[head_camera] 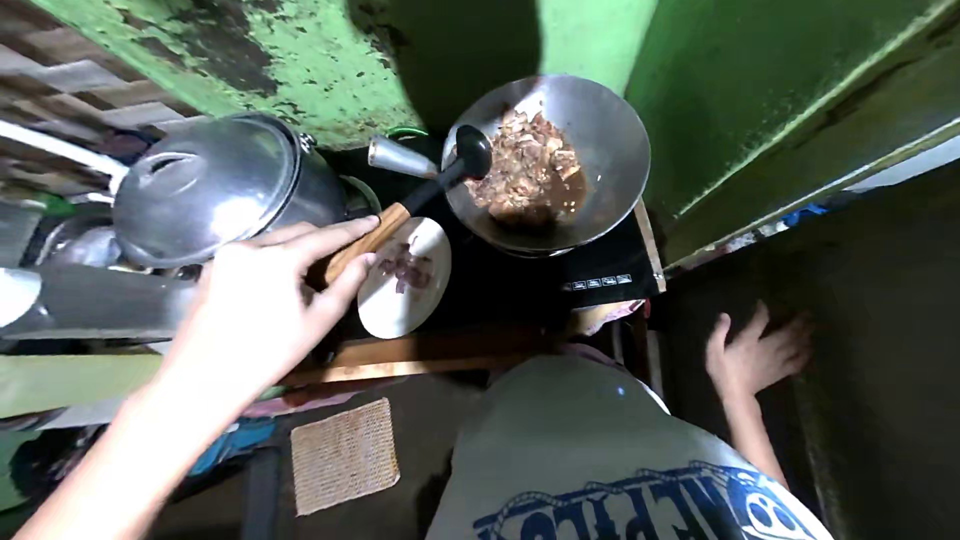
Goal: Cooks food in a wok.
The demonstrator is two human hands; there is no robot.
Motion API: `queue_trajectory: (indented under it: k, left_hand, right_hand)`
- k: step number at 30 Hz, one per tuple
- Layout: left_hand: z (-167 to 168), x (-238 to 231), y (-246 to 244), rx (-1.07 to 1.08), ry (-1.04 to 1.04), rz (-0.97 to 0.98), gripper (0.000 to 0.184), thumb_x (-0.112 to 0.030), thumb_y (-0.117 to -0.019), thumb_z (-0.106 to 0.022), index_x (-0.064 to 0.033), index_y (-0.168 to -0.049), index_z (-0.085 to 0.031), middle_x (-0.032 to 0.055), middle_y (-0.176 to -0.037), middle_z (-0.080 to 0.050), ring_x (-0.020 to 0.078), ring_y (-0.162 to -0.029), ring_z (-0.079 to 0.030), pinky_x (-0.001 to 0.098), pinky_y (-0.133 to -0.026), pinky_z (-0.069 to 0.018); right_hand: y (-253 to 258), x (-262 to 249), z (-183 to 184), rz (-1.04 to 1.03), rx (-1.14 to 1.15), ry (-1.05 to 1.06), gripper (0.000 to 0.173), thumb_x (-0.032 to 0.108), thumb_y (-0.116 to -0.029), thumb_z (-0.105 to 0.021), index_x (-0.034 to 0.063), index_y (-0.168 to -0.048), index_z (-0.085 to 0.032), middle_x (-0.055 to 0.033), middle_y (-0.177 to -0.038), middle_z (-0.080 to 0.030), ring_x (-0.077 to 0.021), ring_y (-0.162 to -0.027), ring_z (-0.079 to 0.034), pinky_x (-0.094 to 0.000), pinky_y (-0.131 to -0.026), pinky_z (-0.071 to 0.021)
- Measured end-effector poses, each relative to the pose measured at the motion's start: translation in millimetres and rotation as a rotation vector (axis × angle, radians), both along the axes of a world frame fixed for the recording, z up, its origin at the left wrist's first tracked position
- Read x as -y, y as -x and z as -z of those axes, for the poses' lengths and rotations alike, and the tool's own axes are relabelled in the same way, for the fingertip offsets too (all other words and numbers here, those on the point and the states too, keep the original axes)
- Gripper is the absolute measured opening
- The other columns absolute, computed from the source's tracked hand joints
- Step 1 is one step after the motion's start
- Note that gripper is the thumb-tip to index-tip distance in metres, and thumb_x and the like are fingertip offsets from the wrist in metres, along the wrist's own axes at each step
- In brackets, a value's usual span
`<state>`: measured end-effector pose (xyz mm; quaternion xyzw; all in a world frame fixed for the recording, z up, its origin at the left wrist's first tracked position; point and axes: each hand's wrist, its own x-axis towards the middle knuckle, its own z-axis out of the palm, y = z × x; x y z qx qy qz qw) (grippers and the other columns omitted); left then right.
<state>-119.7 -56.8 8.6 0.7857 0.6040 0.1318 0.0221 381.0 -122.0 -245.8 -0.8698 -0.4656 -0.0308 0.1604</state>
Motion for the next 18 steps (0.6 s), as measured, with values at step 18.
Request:
queue_trajectory:
  k: [18]
  left_hand:
    - [-35,-14,-5,-0.017,0.179,0.103,0.045,-0.021,-0.0895,-0.075,-0.0096,-0.132,-0.069,0.015,-0.107,-0.072,0.0335,-0.094,-0.07,0.0587,-0.08,-0.053]
  right_hand:
    - [2,-1,1,0.017,0.04,0.008,0.068,0.05,-0.1015,-0.04,0.0053,-0.152,-0.046,-0.0388,-0.159,-0.025,-0.0593,-0.147,-0.023,-0.0712,-0.116,-0.0181]
